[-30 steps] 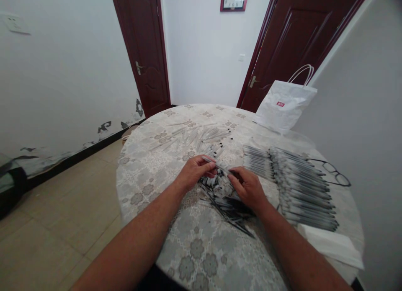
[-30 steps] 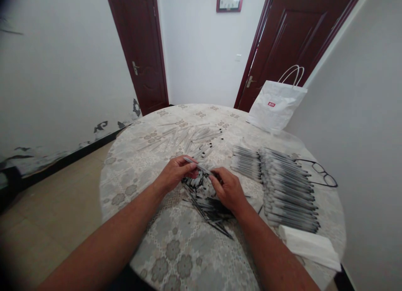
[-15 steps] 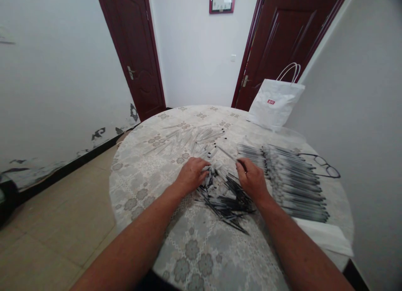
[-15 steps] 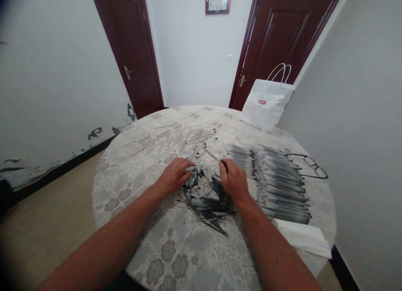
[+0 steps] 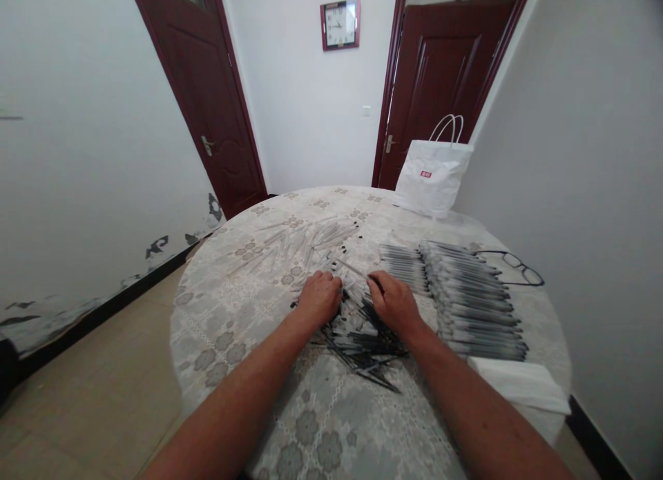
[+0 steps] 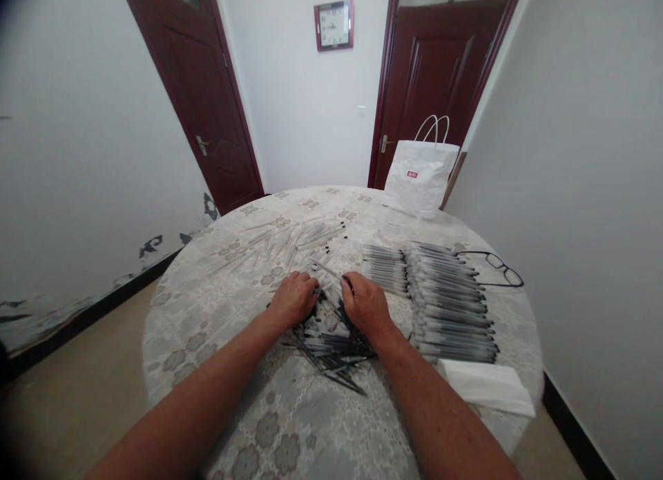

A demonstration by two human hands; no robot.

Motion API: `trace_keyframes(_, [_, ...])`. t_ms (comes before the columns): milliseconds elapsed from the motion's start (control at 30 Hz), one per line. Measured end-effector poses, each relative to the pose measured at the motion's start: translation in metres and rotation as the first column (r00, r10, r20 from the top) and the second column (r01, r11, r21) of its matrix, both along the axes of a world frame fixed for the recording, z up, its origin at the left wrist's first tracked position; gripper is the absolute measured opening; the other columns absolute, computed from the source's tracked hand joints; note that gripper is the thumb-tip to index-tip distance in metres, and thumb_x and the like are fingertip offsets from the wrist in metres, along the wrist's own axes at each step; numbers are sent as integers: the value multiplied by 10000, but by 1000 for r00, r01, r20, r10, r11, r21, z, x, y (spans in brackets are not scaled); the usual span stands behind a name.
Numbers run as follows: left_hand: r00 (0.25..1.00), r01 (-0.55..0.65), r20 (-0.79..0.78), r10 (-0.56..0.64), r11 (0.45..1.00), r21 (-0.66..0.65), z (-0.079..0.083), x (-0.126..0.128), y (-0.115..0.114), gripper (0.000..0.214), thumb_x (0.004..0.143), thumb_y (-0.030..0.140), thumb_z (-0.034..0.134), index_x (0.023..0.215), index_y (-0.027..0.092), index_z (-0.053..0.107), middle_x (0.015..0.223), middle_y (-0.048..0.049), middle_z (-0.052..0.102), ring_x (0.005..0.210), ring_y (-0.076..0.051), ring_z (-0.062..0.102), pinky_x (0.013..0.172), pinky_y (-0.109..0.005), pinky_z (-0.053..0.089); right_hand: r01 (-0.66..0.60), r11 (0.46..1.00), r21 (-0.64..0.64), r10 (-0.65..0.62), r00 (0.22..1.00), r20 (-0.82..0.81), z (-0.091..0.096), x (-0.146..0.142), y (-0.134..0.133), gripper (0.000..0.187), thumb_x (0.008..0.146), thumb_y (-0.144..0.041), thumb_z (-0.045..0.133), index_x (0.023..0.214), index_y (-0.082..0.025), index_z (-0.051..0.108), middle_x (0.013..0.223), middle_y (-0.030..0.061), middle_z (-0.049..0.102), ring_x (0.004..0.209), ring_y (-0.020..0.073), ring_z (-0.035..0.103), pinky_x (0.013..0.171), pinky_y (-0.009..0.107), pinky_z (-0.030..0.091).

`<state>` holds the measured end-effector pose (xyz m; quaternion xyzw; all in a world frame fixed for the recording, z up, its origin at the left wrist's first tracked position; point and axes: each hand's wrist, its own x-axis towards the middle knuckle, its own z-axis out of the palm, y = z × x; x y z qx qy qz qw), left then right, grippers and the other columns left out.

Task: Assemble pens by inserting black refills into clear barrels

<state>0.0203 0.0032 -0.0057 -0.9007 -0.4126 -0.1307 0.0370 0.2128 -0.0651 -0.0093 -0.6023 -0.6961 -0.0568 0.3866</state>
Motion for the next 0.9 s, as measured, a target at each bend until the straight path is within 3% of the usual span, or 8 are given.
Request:
trace_keyframes(133, [999, -10, 46, 8, 999, 36, 0, -3, -1, 196, 912, 235, 490, 916, 168, 674, 923, -145, 666, 973, -285, 588, 845, -396, 435, 9, 1000, -2, -9, 1000, -14, 1, 1, 0, 210, 973, -279, 466, 1037, -184, 642, 938, 79, 713, 859, 210, 661, 792, 291, 456])
trace_keyframes(267, [953, -97, 281, 115, 992, -77, 6, -17, 2, 208, 939, 275, 454, 1000, 186, 631, 897, -120, 683, 915, -251, 633, 843, -377, 454, 11, 1000, 20, -10, 999, -41, 0, 1, 0, 214, 974, -286, 466, 1048, -180, 637, 944, 79, 713, 872, 214, 663, 805, 293, 460])
trace_keyframes(333, [853, -106, 478, 208, 967, -232, 12, -27, 4, 199, 938, 298, 450, 1009, 195, 605, 903, -102, 694, 879, -230, 657, 809, -357, 482, 11, 999, 35, -10, 999, -48, 0, 1, 0, 214, 972, -287, 467, 1047, -176, 635, 939, 81, 712, 867, 215, 664, 804, 296, 463])
trace_keyframes(433, [581, 70, 729, 362, 871, -487, 19, -41, 8, 198, 919, 320, 455, 1016, 183, 561, 925, -95, 708, 848, -209, 682, 734, -335, 533, -5, 999, 51, 7, 999, -52, -1, 1, 0, 215, 970, -288, 469, 1050, -173, 632, 945, 84, 711, 867, 217, 666, 802, 300, 471])
trace_keyframes(500, [419, 212, 788, 452, 795, -569, 22, -50, 8, 238, 889, 341, 501, 1046, 169, 550, 898, -87, 706, 808, -200, 688, 704, -336, 556, -34, 998, 55, 37, 998, -50, -2, -1, -1, 212, 968, -292, 473, 1052, -178, 632, 948, 83, 712, 867, 216, 666, 802, 302, 477])
trace_keyframes(567, [342, 290, 805, 485, 760, -582, 21, -57, 8, 303, 846, 367, 575, 1071, 164, 565, 844, -56, 686, 762, -180, 675, 713, -342, 568, -64, 996, 59, 67, 997, -47, -2, -3, -2, 208, 968, -291, 474, 1049, -183, 633, 949, 82, 713, 867, 214, 666, 807, 305, 482])
trace_keyframes(767, [374, 394, 814, 443, 719, -572, 14, -70, 9, 513, 811, 409, 658, 1256, 181, 541, 755, 6, 646, 708, -141, 652, 774, -324, 555, -123, 991, 60, 126, 991, -48, -2, -7, -4, 197, 968, -277, 484, 1062, -177, 625, 964, 80, 705, 888, 212, 664, 826, 312, 489])
trace_keyframes(900, [310, 467, 795, 522, 644, -606, 9, -71, 11, 447, 759, 384, 734, 1105, 155, 569, 769, -21, 669, 748, -164, 667, 787, -358, 566, -125, 988, 85, 130, 990, -53, -1, -7, -6, 188, 967, -277, 489, 1067, -186, 620, 948, 73, 701, 868, 205, 664, 811, 310, 492])
